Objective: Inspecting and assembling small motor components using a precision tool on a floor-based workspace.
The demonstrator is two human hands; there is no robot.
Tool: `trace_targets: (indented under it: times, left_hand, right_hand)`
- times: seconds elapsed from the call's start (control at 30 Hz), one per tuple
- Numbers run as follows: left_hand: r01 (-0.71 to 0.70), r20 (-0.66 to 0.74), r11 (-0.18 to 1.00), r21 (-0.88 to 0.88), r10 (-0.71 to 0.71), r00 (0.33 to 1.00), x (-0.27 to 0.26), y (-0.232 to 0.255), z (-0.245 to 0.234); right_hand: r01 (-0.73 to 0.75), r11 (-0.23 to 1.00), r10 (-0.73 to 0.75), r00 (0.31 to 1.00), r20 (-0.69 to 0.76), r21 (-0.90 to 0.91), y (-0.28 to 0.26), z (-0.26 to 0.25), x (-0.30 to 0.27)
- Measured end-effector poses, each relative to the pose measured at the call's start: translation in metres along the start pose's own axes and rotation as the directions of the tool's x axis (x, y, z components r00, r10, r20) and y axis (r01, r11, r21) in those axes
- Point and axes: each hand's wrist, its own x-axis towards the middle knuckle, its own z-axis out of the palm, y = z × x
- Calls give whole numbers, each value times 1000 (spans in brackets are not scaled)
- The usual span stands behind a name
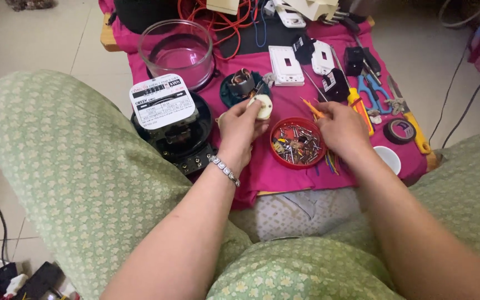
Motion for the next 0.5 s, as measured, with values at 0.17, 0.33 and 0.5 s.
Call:
trace_targets:
  times: [0.17, 0.33, 0.5]
  left_hand:
    - [-100, -44, 975, 200, 111, 993, 0, -2, 3]
    - [-134, 23, 956, 263, 132, 991, 2, -14, 8]
    - [-163, 93, 931, 327, 140, 986, -11, -6, 7]
  right_hand:
    - [36, 992, -38, 999, -8, -124, 4, 6, 8]
    - [161, 978, -173, 981, -89, -130, -25, -14, -21]
    - [205, 931, -166, 975, -150, 301, -37, -15, -44]
